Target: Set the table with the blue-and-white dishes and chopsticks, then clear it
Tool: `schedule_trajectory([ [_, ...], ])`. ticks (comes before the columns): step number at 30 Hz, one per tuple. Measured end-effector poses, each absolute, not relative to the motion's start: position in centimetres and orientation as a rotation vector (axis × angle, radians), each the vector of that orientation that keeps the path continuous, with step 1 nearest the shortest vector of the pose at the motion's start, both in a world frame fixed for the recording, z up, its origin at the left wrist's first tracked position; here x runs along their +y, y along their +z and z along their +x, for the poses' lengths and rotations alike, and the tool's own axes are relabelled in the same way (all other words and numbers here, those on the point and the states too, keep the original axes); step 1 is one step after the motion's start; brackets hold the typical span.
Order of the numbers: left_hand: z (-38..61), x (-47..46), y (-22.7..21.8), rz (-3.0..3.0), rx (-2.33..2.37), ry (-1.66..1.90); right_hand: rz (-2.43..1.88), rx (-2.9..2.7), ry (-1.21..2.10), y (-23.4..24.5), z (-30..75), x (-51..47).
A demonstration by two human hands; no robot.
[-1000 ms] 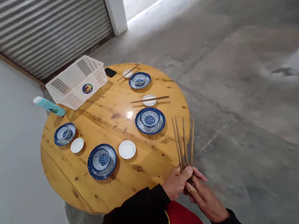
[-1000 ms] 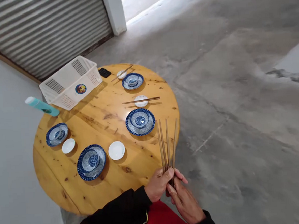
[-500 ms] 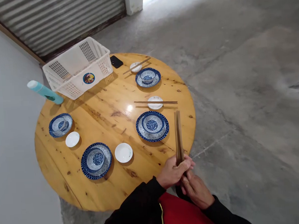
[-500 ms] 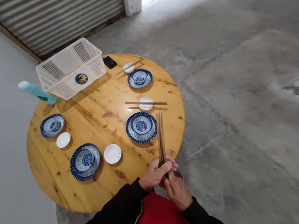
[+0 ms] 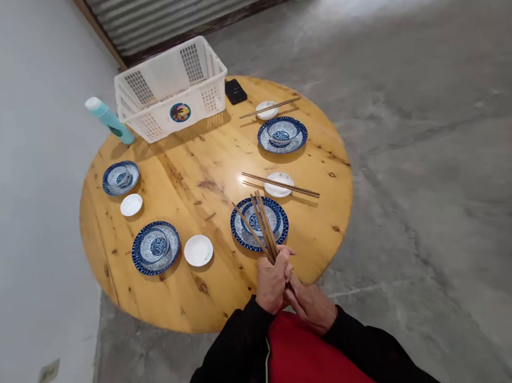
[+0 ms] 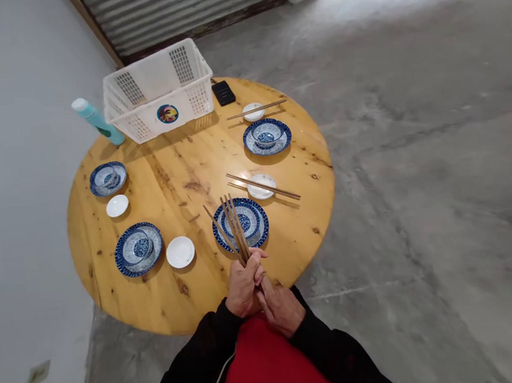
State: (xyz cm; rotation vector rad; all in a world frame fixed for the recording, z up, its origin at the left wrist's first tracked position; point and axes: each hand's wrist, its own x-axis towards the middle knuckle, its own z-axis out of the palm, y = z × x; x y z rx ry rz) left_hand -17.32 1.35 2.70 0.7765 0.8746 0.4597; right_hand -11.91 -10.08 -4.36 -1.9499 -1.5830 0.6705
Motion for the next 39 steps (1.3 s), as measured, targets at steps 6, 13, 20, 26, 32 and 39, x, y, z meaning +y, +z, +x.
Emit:
schedule_trajectory([
  [6,-14.1,-0.6,3.3,0.803,1.058,0.672,-1.883,-1.603,0.474,-2.0,1.3,-8.7],
  [13,-11.7,-5.2,4.0,0.681,1.209,0.789,-2.450,-1.763,0.381,-3.2,12.8,-0.8],
  [20,-10.3,-5.9,4.5,0.592,1.236,0.883,-2.434,-1.966,0.693,-4.7,12.4,2.4],
  [26,-8.0,-4.2,3.8,0.629,1.150,0.874,-2.386,-1.903,0.754,-4.9,12.0,0.4],
  [32,-5.3,-1.5,3.5,0.661,1.069,0.883,-1.783,-1.543,0.843,-3.7,10.0,-6.4],
  [39,-3.6,-0.8,3.5,0.620,0.999,0.952,-1.626,-1.419,0.804,-2.1,5.4,-10.6],
])
